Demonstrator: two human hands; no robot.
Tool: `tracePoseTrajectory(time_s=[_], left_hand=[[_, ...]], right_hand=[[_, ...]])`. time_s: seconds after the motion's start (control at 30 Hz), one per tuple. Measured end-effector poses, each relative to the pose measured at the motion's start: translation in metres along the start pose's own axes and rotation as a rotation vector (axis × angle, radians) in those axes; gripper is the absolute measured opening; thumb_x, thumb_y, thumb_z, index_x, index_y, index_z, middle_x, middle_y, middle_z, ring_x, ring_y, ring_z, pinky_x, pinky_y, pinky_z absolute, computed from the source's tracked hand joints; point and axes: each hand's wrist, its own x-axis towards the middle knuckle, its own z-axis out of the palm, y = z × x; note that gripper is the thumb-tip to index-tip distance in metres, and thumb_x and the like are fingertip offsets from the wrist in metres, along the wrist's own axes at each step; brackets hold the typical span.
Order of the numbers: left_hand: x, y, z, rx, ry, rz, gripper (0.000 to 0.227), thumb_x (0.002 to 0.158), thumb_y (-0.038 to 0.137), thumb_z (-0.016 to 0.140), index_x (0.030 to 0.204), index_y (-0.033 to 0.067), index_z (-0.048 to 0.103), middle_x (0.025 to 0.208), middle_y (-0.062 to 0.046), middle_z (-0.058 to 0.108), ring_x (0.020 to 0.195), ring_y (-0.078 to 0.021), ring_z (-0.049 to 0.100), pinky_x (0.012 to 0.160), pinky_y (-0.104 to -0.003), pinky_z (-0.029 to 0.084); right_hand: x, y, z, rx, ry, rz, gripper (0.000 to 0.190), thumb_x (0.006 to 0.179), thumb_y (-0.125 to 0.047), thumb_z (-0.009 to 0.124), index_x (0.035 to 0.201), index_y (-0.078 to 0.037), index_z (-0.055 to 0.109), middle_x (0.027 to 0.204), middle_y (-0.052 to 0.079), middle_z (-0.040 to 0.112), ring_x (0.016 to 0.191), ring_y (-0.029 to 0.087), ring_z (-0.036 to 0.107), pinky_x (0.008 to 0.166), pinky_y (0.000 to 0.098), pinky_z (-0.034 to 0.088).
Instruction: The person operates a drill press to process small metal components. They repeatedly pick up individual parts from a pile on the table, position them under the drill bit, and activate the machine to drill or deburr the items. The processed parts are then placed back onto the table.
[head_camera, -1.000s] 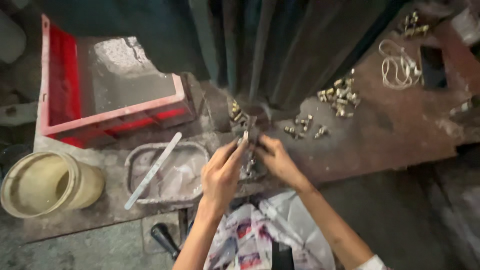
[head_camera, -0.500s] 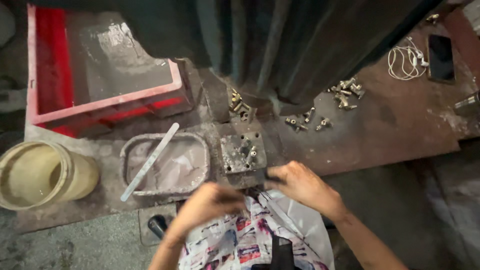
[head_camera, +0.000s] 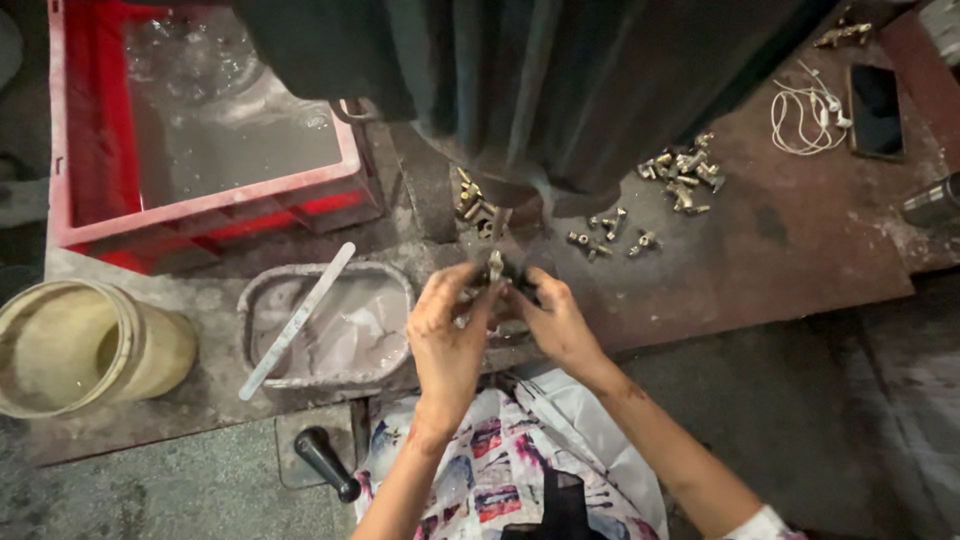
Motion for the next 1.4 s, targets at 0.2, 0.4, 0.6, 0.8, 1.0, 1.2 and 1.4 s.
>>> tracePoseTrajectory(time_s=[0.2,0.4,0.6,0.8,1.0,1.2,1.4], left_hand=[[0.022,0.025,-0.002,-0.184,0.037,-0.080,0.036,0.094,0.001,0.071,0.128,0.0023,0.059,0.118,-0.012,0.077,0.103,-0.0150,0.076,0.082,-0.029,0.063],[0.022,0.027,-0.002,-0.218,0.052,-0.108,0.036,0.095,0.001,0.069,0.128,0.0009,0.056,0.121,-0.015,0.076,0.105,-0.0162,0.075,0.084,-0.029,0.065],[0.010,-0.004,-0.008,-0.303,0.107,-0.035,0.036,0.095,-0.005,0.064,0.129,0.0021,0.057,0.128,-0.014,0.071,0.111,-0.0183,0.071,0.093,-0.029,0.062],[-0.061,-0.079,0.058,0.612,-0.392,0.545,0.044,0.078,0.009,0.060,0.121,0.0044,0.065,0.129,-0.018,0.064,0.124,-0.0441,0.056,0.103,-0.055,0.042],[0.014,-0.199,0.183,0.858,-0.537,0.570,0.049,0.094,0.015,0.056,0.142,0.0050,0.054,0.138,-0.019,0.060,0.127,-0.0372,0.055,0.104,-0.049,0.046],[0.018,-0.159,0.157,0.731,-0.879,0.349,0.046,0.093,0.018,0.063,0.137,0.0033,0.060,0.124,-0.014,0.067,0.111,-0.0286,0.062,0.095,-0.042,0.051],[0.077,-0.027,0.153,-0.058,-1.242,-0.115,0.043,0.092,0.021,0.070,0.131,0.0017,0.066,0.111,-0.010,0.075,0.096,-0.0200,0.070,0.086,-0.035,0.057]], right_hand=[[0.020,-0.006,0.018,-0.012,0.192,-0.246,0.014,0.102,-0.003,0.065,0.110,0.007,0.069,0.098,0.006,0.074,0.087,0.011,0.068,0.076,0.0299,0.060],[0.015,-0.023,0.029,0.189,0.164,-0.166,0.018,0.098,-0.009,0.063,0.111,0.002,0.070,0.099,0.000,0.074,0.088,0.007,0.067,0.077,0.0260,0.059],[0.016,-0.033,0.038,-0.083,0.255,-0.261,0.019,0.102,-0.011,0.067,0.113,0.003,0.074,0.097,0.002,0.074,0.085,0.007,0.062,0.075,0.0243,0.051],[0.028,-0.021,0.006,0.074,-0.025,-0.061,0.026,0.103,-0.022,0.070,0.113,0.002,0.071,0.098,0.007,0.071,0.087,0.014,0.065,0.081,0.0286,0.054],[0.045,-0.027,0.013,-1.356,0.860,-0.763,0.062,0.080,-0.071,0.061,0.120,-0.025,0.072,0.124,0.036,0.066,0.124,0.047,0.051,0.114,0.0572,0.028],[0.024,-0.043,0.029,-0.880,0.270,-0.203,0.036,0.093,-0.044,0.064,0.103,-0.011,0.071,0.094,0.029,0.072,0.097,0.049,0.067,0.091,0.0623,0.044],[0.037,-0.070,0.030,-0.754,0.015,-0.198,0.019,0.094,-0.009,0.057,0.109,0.001,0.061,0.079,0.025,0.068,0.078,0.044,0.070,0.065,0.0527,0.056]])
